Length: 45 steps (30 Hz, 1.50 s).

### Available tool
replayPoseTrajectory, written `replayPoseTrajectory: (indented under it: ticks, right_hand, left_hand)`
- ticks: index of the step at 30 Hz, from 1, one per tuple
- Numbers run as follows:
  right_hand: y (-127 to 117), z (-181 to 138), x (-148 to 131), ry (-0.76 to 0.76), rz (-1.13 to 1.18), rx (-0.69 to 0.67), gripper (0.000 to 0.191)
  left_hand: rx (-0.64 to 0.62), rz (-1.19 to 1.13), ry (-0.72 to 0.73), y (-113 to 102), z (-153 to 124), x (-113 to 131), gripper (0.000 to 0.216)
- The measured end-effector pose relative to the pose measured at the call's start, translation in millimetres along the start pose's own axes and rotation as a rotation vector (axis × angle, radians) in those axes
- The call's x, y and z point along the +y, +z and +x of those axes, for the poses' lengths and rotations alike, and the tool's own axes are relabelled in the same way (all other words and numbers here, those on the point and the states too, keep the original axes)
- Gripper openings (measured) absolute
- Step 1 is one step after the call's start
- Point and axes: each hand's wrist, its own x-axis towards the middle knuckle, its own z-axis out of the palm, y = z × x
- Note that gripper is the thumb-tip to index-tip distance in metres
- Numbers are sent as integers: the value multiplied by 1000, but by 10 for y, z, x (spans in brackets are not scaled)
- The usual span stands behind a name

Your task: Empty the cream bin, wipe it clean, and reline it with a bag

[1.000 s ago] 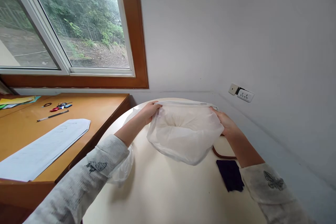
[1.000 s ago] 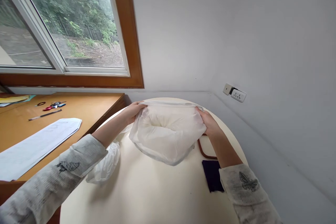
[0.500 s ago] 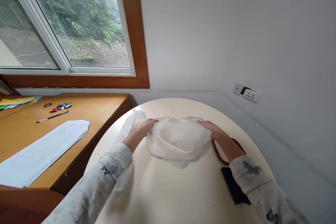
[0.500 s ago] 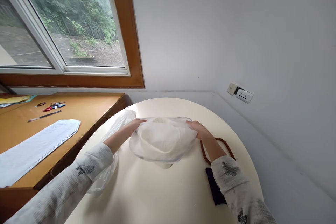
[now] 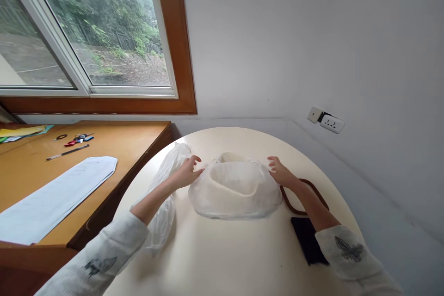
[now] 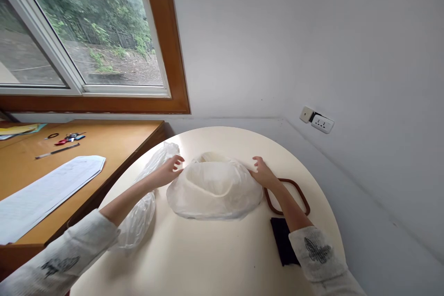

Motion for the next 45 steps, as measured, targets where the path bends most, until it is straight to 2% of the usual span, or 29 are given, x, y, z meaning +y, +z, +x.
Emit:
replayPoseTrajectory:
  ticks: [1,3,5,7,9,13,15,17,20,21,25,28,30,32,36,41,45]
  right_hand:
    - [-32,-44,-48,-44,-35,79,58]
    - [-85,-221,-156,-220,-115,276,45]
    - [-88,-483,-259,-453,-194,385,35]
    - [-18,-747,-331,-673,-316,310,48]
    - [109,-935,-361,-832,-443,231,61]
    - [331,-1027,-336,-1040,-475,323,29]
    - [363,-1011,-324,-1084,-425,358,24]
    - [359,-1018,-326,-1086,-395,361,21]
    - [360,-1099,-334,-1021,-400,350,10]
    - [374,-1136,-334,-991,-419,337,7]
    - [492,-1226,-319,-879,-572,300,30]
    - [588,-1200,-319,-816,-668,293,21]
    - [634,-1180,-331,-825,-704,220,20]
    - [668,-1190,-344,-850,-743,90,19]
    - [728,-1265,-331,-801,-843,-173,16]
    - [821,-1261,-250,-672,-914,-336,17]
    - [895,-1214,-210,-585,-939,-456,20]
  left_hand:
    - [53,47,81,-31,-79,31,34]
    - [175,227,351,-63,-283,74,32]
    - [157,432,577,-31,-495,79,45]
    - [131,614,790,60,-653,49,68]
    - [129,717,982,178,-727,2,65]
    - [237,708,1252,342,-720,-55,39]
    - [269,689,1322,358,-713,-49,35]
    - [292,683,1346,347,-726,-30,27]
    - [365,694,1292,336,-780,-11,8]
    - [380,712,1252,342,-803,-12,9]
    - [306,845,1055,433,-868,-55,39]
    - [273,905,926,545,-850,-102,45]
    - [265,927,868,618,-813,-131,45]
    - [246,951,845,680,-777,-163,42]
    - [131,1018,842,771,-755,-262,25]
    - [-49,1045,853,833,-806,-371,21]
    - [-12,926,928,823,-883,-360,25]
